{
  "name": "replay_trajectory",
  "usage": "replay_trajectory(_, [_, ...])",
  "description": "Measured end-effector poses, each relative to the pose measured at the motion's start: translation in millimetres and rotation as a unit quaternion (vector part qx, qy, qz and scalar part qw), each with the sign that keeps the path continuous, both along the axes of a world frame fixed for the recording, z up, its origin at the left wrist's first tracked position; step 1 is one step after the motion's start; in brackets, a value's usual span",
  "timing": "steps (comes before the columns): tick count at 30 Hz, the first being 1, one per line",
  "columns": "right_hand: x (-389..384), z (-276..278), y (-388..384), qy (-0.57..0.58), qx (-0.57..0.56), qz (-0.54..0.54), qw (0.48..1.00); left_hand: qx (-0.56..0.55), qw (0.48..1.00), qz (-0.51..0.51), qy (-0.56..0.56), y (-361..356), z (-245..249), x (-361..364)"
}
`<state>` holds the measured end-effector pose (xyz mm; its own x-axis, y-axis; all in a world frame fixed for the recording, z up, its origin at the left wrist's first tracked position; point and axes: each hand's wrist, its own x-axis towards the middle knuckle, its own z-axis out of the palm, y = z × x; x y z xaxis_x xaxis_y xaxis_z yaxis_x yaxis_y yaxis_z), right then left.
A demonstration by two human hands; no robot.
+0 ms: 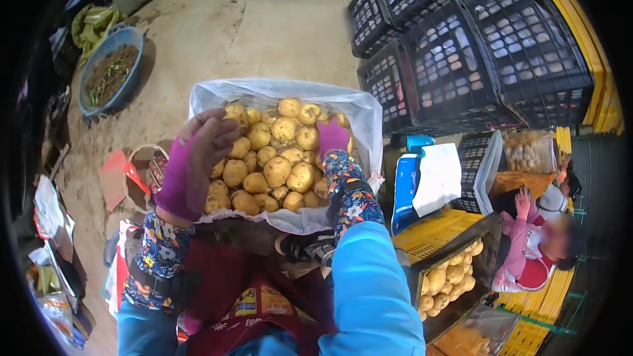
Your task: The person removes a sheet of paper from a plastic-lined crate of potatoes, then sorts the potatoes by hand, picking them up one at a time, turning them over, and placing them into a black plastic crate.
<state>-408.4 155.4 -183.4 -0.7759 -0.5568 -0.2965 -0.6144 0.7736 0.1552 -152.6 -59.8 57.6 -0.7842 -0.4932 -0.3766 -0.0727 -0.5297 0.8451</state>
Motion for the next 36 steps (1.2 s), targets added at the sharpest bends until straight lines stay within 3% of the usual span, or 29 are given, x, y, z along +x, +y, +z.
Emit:
replay_trajectory(1, [-2.1,-6.4,2.9,-0.004,0.0,-0.003,1.0,0.01,1.0,0.0,-0.004,-0.7,-2.6,-0.2])
replay_trajectory(2, [6.5,28.0,-4.8,-0.038,0.009,-0.021,0.999,0.019,1.0,-0.001,-0.007,-1.3,-3.7,-0.5])
replay_trajectory(4, [-4.4,44.7,10.2,-0.184,-0.196,-0.039,0.962,0.026,0.999,-0.014,-0.02,2.1,-1.8,0.5])
replay_trajectory(6, [-6.9,60.1,21.5,-0.302,-0.375,-0.027,0.876,0.03,0.998,-0.035,-0.036,7.7,-0.8,-1.0])
replay_trajectory(9, [41.5,152.7,9.4,-0.387,-0.443,0.119,0.8,0.029,0.992,-0.093,-0.078,23.2,-6.8,-4.1])
replay_trajectory(12, [91.4,228.0,-2.4,-0.419,-0.389,0.214,0.792,-0.001,0.979,-0.175,-0.105,44.4,-0.8,-3.6])
replay_trajectory(15, [131.9,238.4,-0.2,-0.342,-0.453,0.031,0.822,0.065,0.98,-0.185,-0.011,49.3,-6.3,-4.3])
replay_trajectory(16, [144.6,245.8,-2.5,-0.292,-0.38,-0.027,0.877,0.004,0.979,-0.202,0.022,47.2,-18.6,-4.5])
replay_trajectory(19, [157.9,220.6,-1.0,-0.13,-0.404,-0.006,0.906,0.008,0.973,-0.23,-0.001,53.8,0.0,0.3])
replay_trajectory(24, [158.4,218.7,10.2,-0.091,-0.448,-0.033,0.889,-0.003,0.961,-0.273,0.048,53.1,-6.4,6.9])
replay_trajectory(26, [134.2,169.5,17.1,0.102,-0.566,0.094,0.813,0.053,0.953,-0.29,0.066,54.8,8.3,5.5])
replay_trajectory(29, [135.8,200.5,14.5,-0.242,-0.583,-0.146,0.762,-0.041,0.952,-0.279,0.117,50.9,4.8,7.1])
replay_trajectory(30, [138.0,215.4,13.2,-0.377,-0.606,-0.198,0.672,-0.116,0.939,-0.291,0.143,49.3,0.0,8.2])
replay_trajectory(33, [160.7,218.0,-3.3,-0.109,-0.579,-0.004,0.808,-0.279,0.882,-0.32,0.205,45.2,-17.7,6.9])
replay_trajectory(34, [165.3,225.3,-1.7,-0.118,-0.527,-0.04,0.84,-0.295,0.871,-0.328,0.218,46.7,-22.3,7.2])
replay_trajectory(36, [168.2,226.6,0.4,-0.17,-0.536,-0.084,0.823,-0.22,0.899,-0.333,0.182,45.6,-23.6,6.2])
